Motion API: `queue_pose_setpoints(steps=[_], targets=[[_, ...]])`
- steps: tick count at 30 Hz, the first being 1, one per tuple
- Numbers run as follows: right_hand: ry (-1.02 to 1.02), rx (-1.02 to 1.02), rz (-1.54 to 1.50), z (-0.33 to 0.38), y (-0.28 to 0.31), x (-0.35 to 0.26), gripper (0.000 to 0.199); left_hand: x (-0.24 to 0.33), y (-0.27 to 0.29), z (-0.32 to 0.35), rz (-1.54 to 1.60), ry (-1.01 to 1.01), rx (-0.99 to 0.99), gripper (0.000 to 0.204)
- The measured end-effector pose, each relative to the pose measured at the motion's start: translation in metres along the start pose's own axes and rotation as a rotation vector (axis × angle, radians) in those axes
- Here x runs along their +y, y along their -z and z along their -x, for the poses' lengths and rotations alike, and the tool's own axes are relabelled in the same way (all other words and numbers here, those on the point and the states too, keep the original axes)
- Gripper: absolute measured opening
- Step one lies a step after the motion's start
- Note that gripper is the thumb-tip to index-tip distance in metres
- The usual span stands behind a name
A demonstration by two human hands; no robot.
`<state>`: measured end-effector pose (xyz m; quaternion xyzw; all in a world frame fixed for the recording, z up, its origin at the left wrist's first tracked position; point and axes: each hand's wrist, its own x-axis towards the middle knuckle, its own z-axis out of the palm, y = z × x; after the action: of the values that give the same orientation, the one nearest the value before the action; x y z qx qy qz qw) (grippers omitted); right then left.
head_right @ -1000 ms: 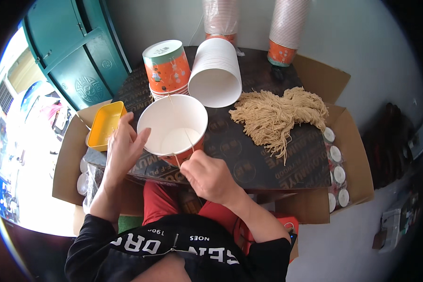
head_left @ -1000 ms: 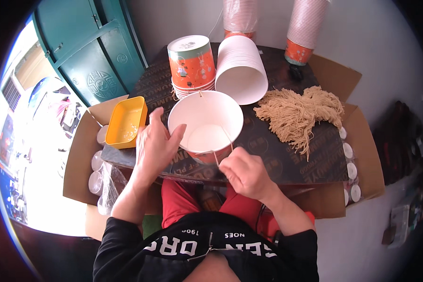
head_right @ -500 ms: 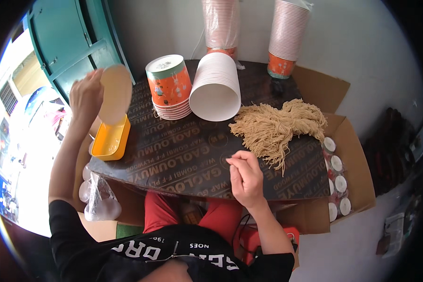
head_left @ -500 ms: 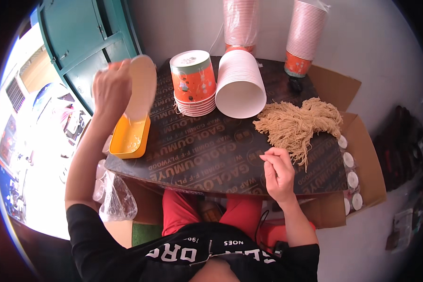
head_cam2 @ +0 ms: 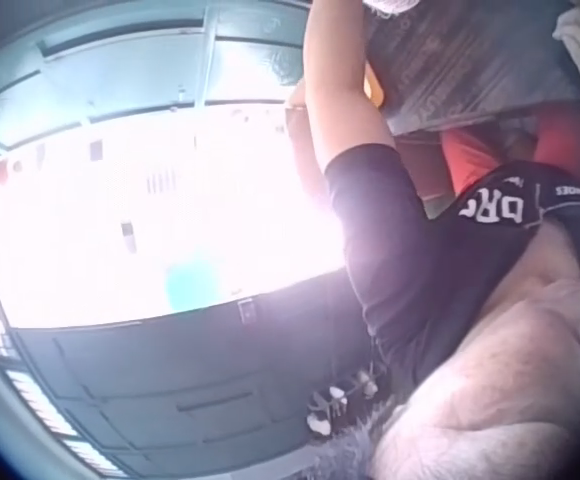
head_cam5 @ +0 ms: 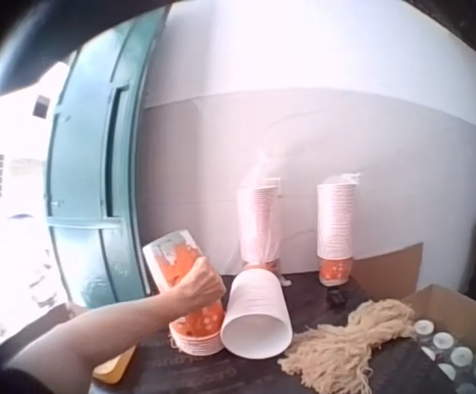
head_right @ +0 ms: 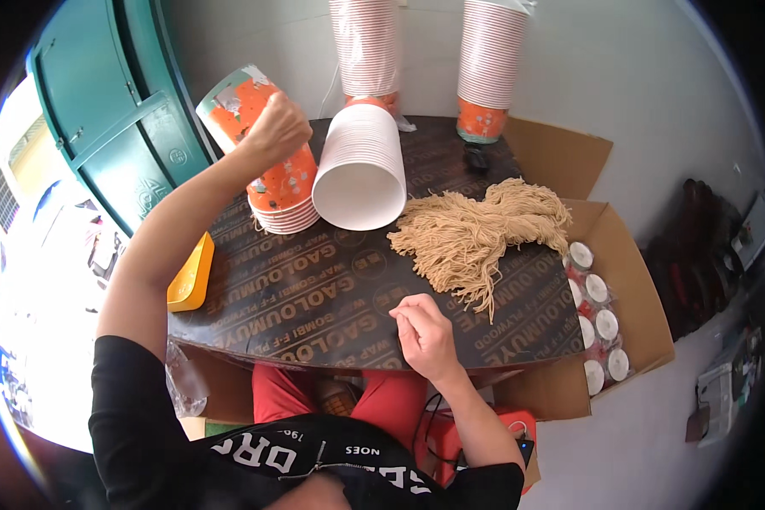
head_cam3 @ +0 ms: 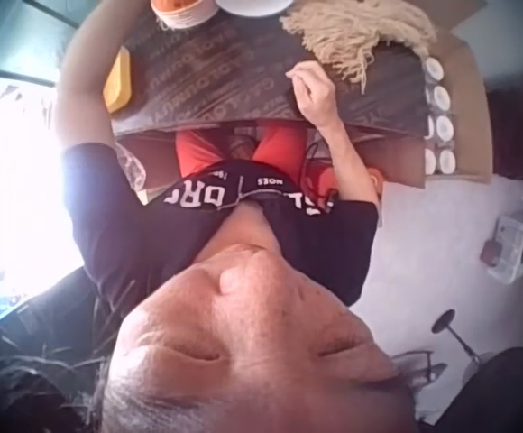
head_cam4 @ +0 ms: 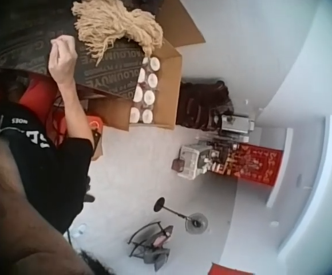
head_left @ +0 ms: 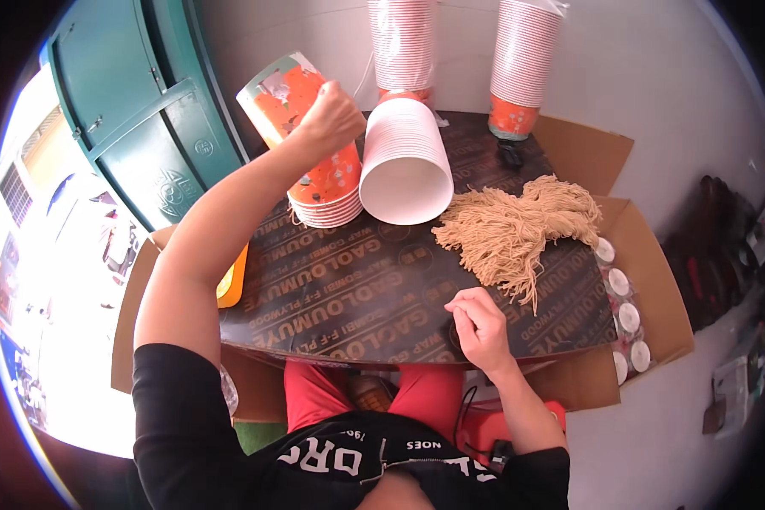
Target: The recorder is threading string through the rim of paper buckets to attach handles.
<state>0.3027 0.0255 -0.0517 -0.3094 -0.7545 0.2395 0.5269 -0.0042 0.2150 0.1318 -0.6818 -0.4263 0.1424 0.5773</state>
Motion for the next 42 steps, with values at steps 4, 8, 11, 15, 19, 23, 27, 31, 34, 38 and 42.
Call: queue_pose_setpoints(steps=[4, 8, 11, 15, 19, 23, 27, 31, 34, 38, 42], targets=[[-0.022, -0.025, -0.02, -0.002, -0.001, -0.002, 0.009, 0.027, -0.008, 0.002, 0.159, -0.051, 0.069, 0.018], [0.051, -0.032, 0.016, -0.002, -0.002, 0.003, 0.006, 0.045, -0.003, 0.008, 0.281, -0.119, -0.006, 0.013], [0.049, -0.033, 0.027, -0.001, 0.0, 0.004, 0.006, 0.036, 0.019, 0.019, 0.572, -0.099, 0.341, 0.008], [0.065, -0.053, 0.044, -0.004, -0.004, 0.001, 0.007, -0.001, 0.025, 0.014, 0.266, 0.73, 0.584, 0.025], [0.071, -0.051, 0.032, -0.002, -0.005, 0.006, 0.006, -0.016, 0.001, 0.016, 0.686, 0.541, 0.023, 0.025], [0.064, -0.06, 0.049, -0.001, -0.006, 0.007, 0.006, 0.008, -0.018, 0.024, 0.801, 0.359, 0.029, 0.03], [0.054, -0.085, 0.091, -0.002, -0.004, 0.004, 0.004, 0.021, -0.022, 0.038, 0.877, 0.353, -0.005, 0.044], [0.05, -0.095, 0.087, -0.001, -0.004, 0.003, 0.004, 0.007, -0.036, 0.063, 0.942, 0.376, -0.067, 0.055], [0.055, -0.088, 0.068, 0.0, -0.005, 0.005, 0.006, 0.0, -0.038, 0.079, 0.924, 0.404, -0.121, 0.058], [0.052, -0.103, 0.059, 0.001, -0.007, 0.005, 0.006, -0.005, -0.038, 0.094, 0.944, 0.434, -0.183, 0.058], [-0.048, -0.131, 0.004, -0.007, -0.006, 0.005, 0.005, 0.023, -0.011, 0.091, 0.351, 0.503, 0.057, 0.044]])
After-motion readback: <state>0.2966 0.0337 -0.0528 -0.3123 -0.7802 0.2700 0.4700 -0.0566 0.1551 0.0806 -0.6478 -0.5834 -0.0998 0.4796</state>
